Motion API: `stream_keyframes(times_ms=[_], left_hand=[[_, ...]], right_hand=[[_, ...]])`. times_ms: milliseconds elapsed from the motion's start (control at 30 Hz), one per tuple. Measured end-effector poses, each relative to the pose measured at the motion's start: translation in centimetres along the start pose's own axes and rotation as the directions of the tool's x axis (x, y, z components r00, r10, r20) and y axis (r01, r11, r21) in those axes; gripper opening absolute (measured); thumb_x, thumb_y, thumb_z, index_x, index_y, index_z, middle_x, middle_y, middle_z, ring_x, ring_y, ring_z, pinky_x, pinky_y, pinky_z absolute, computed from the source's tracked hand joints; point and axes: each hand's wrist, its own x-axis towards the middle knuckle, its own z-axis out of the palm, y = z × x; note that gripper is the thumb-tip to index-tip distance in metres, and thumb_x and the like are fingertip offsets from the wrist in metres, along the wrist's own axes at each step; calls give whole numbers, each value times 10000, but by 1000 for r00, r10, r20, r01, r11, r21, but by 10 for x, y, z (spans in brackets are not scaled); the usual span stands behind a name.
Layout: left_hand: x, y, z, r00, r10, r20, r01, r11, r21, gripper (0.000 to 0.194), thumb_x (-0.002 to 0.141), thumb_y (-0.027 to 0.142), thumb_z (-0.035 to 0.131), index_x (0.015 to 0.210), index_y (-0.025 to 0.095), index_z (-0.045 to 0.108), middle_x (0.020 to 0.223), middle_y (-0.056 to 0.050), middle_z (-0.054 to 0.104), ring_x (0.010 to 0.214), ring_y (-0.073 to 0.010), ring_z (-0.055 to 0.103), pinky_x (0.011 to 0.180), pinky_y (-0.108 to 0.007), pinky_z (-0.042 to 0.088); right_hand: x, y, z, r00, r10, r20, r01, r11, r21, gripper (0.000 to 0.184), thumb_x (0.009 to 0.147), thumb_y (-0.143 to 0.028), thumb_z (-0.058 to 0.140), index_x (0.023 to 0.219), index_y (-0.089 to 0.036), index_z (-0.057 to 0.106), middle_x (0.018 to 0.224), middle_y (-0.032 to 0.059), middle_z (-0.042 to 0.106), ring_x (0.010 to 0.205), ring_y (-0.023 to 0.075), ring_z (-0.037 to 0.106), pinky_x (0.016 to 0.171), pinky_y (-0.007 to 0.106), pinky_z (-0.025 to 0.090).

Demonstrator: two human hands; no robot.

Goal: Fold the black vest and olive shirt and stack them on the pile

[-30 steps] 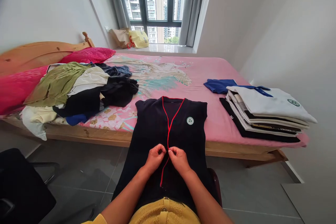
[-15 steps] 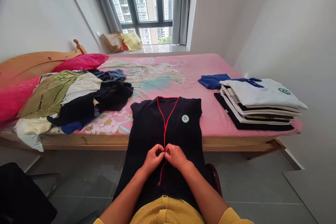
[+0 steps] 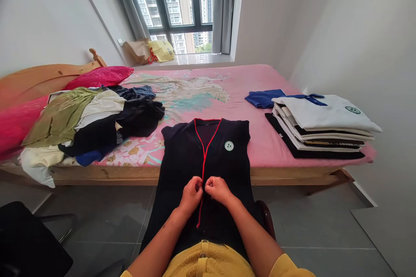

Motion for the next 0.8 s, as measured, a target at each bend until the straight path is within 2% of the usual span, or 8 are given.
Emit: stream_keyframes(times_ms=[100, 233, 400, 500, 600, 700, 800], left_hand=[[-2, 1, -2, 999, 34, 18, -34, 999, 5, 258, 671, 88, 481, 881, 217, 558, 737, 25, 517, 680, -112, 495, 682, -245, 414], [-4, 2, -4, 995, 72, 64, -72, 997, -4, 299, 673, 121, 544, 956, 216, 557, 792, 20, 530, 690, -107, 500, 684, -241, 435], [-4, 1, -3, 996, 73, 50, -73, 997, -1, 238, 684, 173, 588, 916, 217, 556, 780, 23, 526, 685, -110, 498, 672, -241, 443], [-3, -2, -2, 998, 59, 32, -59, 998, 6, 197, 706, 194, 583, 899, 216, 548, 750, 29, 533, 656, -108, 504, 651, -238, 436], [-2, -5, -2, 998, 55, 29, -55, 998, 18, 170, 711, 195, 584, 877, 216, 554, 707, 38, 535, 623, -105, 504, 629, -234, 422], [-3, -5, -2, 997, 65, 34, -66, 997, 28, 199, 715, 186, 578, 909, 218, 555, 696, 38, 550, 609, -108, 513, 615, -232, 421], [-3, -4, -3, 997, 79, 14, -79, 996, 41, 193, 743, 159, 520, 927, 212, 545, 722, 19, 577, 639, -120, 545, 646, -243, 439]], right_hand=[[4, -2, -2, 991, 98, 93, -105, 992, 75, 73, 677, -199, 464, 718, -173, 519, 500, -59, 531, 356, 67, 481, 360, 150, 322], [6, -8, -11, 972, 125, 201, -154, 979, 136, 74, 665, -219, 455, 653, -173, 511, 455, -71, 489, 325, 64, 451, 321, 150, 296], [4, -10, -14, 973, 116, 200, -147, 978, 149, 104, 682, -254, 486, 630, -171, 518, 441, -69, 481, 319, 63, 425, 326, 162, 292], [1, -11, -10, 992, 98, 84, -108, 987, 121, 208, 757, -368, 477, 702, -177, 537, 458, -60, 484, 346, 77, 425, 361, 185, 307], [0, -21, -2, 991, 28, -130, -21, 998, 54, 278, 788, -471, 478, 776, -197, 521, 552, -41, 520, 491, 101, 503, 489, 208, 371], [5, -36, 4, 933, -106, -344, 41, 981, -191, 329, 757, -499, 549, 919, -218, 497, 656, -27, 570, 631, 144, 572, 591, 239, 379], [16, -46, 6, 898, -174, -405, -21, 901, -433, 435, 735, -488, 593, 1041, -215, 447, 736, 1, 611, 684, 191, 615, 602, 261, 364]])
